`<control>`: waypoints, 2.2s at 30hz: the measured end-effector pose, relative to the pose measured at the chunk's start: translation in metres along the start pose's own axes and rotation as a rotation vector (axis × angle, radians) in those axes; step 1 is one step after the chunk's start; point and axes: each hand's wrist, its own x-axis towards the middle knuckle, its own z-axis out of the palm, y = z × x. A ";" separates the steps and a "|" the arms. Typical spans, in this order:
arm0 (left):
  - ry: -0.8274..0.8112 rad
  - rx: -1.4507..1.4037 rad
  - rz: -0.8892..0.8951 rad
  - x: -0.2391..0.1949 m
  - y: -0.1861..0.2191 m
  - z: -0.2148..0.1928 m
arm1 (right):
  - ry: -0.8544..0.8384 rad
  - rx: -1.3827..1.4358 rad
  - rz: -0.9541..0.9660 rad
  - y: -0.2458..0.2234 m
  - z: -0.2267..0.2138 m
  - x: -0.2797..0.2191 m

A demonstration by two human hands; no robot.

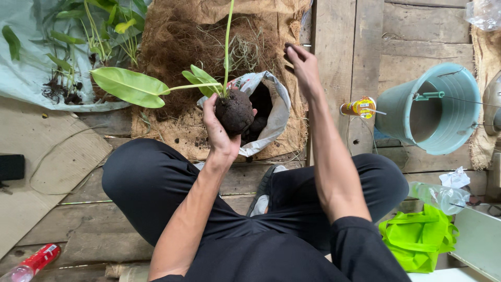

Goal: The person sits on the floor and wraps a plant's root ball with soil and coconut coir. They add soil to the root ball, then layer and press coconut coir around it to form a compact sphere.

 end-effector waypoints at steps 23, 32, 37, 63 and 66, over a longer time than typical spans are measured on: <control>0.072 0.071 0.044 -0.002 0.003 -0.001 | 0.128 -1.009 -0.284 -0.016 -0.035 0.046; 0.042 0.038 0.051 -0.004 0.002 0.005 | 0.137 -0.977 -0.468 -0.020 -0.014 -0.009; 0.013 0.001 0.037 -0.004 -0.002 0.003 | -0.223 -0.929 -0.638 0.030 0.023 -0.065; -0.094 0.033 -0.005 -0.022 0.026 0.018 | -0.720 -0.934 0.141 -0.046 -0.008 -0.083; -0.131 0.080 0.023 -0.031 0.037 0.030 | -0.789 -0.670 0.176 -0.080 -0.016 -0.103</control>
